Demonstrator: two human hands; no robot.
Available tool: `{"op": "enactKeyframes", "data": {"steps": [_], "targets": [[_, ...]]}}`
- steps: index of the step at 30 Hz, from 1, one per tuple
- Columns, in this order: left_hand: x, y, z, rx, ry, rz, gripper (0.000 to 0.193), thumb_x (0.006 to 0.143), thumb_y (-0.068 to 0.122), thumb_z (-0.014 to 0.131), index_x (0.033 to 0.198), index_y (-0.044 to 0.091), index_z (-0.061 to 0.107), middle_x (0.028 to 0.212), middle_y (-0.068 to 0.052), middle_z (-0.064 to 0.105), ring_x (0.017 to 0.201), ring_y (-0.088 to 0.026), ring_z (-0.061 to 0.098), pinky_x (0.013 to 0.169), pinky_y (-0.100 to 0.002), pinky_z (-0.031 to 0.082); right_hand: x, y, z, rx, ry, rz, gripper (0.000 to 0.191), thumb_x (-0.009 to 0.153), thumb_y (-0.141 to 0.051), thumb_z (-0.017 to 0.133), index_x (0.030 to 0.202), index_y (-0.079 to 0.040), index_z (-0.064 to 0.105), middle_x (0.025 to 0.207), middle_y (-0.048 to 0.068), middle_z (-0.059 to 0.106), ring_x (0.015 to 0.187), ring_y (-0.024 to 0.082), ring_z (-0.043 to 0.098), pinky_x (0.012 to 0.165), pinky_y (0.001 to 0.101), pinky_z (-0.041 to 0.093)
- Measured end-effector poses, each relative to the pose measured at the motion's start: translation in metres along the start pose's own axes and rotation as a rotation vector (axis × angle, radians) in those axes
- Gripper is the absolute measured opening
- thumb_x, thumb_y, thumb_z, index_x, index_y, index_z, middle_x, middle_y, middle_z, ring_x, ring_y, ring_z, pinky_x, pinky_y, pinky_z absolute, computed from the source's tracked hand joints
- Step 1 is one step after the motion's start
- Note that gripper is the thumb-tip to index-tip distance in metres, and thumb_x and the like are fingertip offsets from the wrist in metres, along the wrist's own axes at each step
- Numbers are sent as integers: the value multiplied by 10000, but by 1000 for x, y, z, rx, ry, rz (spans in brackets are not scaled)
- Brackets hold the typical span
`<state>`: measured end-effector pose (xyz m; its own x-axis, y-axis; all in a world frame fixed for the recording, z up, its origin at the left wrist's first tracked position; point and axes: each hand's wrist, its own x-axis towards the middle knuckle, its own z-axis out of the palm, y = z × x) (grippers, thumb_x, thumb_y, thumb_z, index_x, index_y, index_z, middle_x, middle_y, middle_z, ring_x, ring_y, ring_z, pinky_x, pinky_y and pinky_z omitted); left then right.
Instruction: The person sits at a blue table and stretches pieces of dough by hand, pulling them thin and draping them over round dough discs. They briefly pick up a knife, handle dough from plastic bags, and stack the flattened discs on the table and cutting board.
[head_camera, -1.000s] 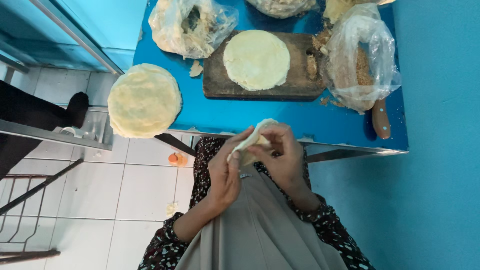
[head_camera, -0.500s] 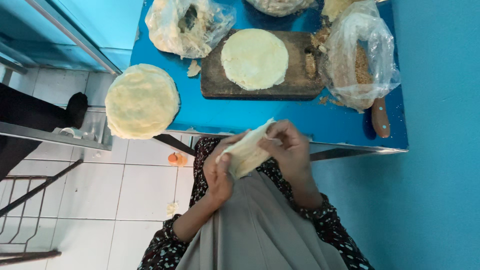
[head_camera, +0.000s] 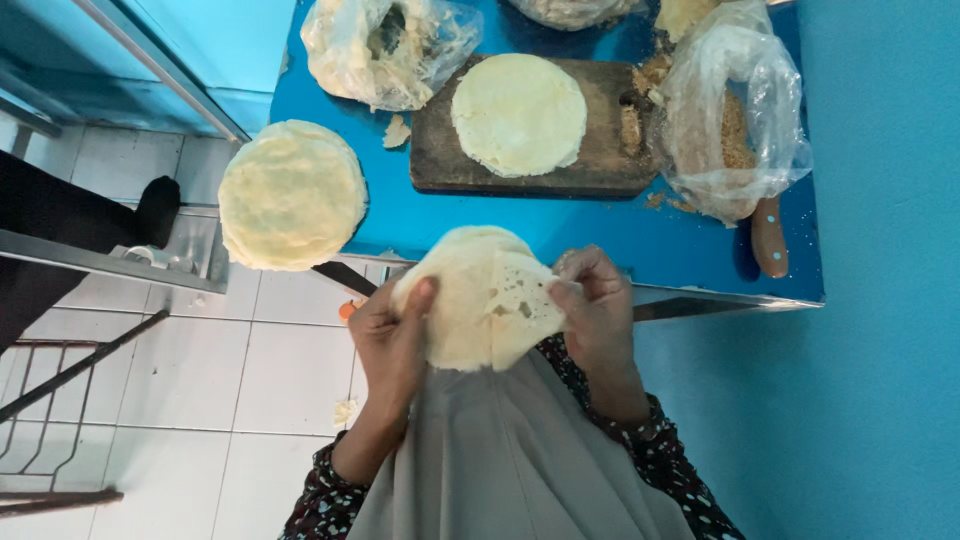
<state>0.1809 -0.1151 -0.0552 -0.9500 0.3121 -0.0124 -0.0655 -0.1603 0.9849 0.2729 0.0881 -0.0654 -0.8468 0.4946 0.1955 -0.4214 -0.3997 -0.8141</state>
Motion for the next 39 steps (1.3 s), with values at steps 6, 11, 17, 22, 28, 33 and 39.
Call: {"op": "enactKeyframes", "data": {"steps": [6, 11, 17, 22, 28, 33, 39], "targets": [[-9, 3, 0, 114, -51, 314, 238, 1018, 225, 722, 1079, -4, 744, 960, 8, 729, 840, -53, 613, 734, -194, 481, -2, 6, 18, -41, -103, 274, 445, 756, 3, 829, 1092, -149, 580, 1028, -24, 643, 968, 80, 643, 857, 239, 564], [-3, 10, -5, 66, 99, 183, 273, 1023, 235, 727, 1102, -24, 764, 931, -8, 712, 826, -57, 592, 745, -202, 479, 6, 7, -10, 1, -189, 422, 219, 895, -10, 805, 998, -49, 616, 990, 37, 686, 926, 129, 661, 826, 297, 555], [0, 15, -5, -379, 176, 136, 312, 1037, 201, 731, 1142, -92, 709, 1020, -105, 726, 880, -136, 657, 811, -283, 546, 1, 9, -20, 247, -172, 397, 215, 980, -33, 776, 1071, -61, 583, 1049, 61, 691, 968, 145, 670, 860, 309, 550], [-2, 30, -9, -506, 193, 295, 351, 1037, 223, 714, 1201, -84, 668, 1157, -173, 737, 1035, -233, 731, 964, -393, 608, 4, 1, -2, 186, -123, 405, 354, 918, -36, 760, 1195, -91, 547, 1138, 100, 701, 1045, 171, 701, 908, 334, 575], [10, 43, -17, -503, 260, 372, 345, 1075, 232, 702, 1213, -82, 670, 1172, -174, 731, 1039, -236, 726, 974, -389, 607, 21, -20, -4, 170, -144, 412, 415, 864, 14, 767, 1188, -114, 542, 1126, 105, 685, 1024, 204, 717, 839, 359, 621], [23, 41, -28, -523, 317, 363, 350, 1066, 239, 705, 1221, -73, 668, 1167, -177, 731, 1031, -242, 732, 961, -397, 617, 40, -59, -30, 76, -145, 426, 336, 911, 58, 748, 1179, -49, 575, 1123, 116, 664, 995, 206, 706, 826, 331, 607], [39, 34, -55, -554, 398, 419, 343, 1054, 250, 716, 1201, -57, 668, 1151, -173, 738, 1011, -249, 743, 952, -413, 632, 80, -128, -27, -307, -241, 336, 384, 868, 106, 733, 1191, -33, 580, 1163, 83, 664, 1063, 177, 703, 902, 316, 606]]}}
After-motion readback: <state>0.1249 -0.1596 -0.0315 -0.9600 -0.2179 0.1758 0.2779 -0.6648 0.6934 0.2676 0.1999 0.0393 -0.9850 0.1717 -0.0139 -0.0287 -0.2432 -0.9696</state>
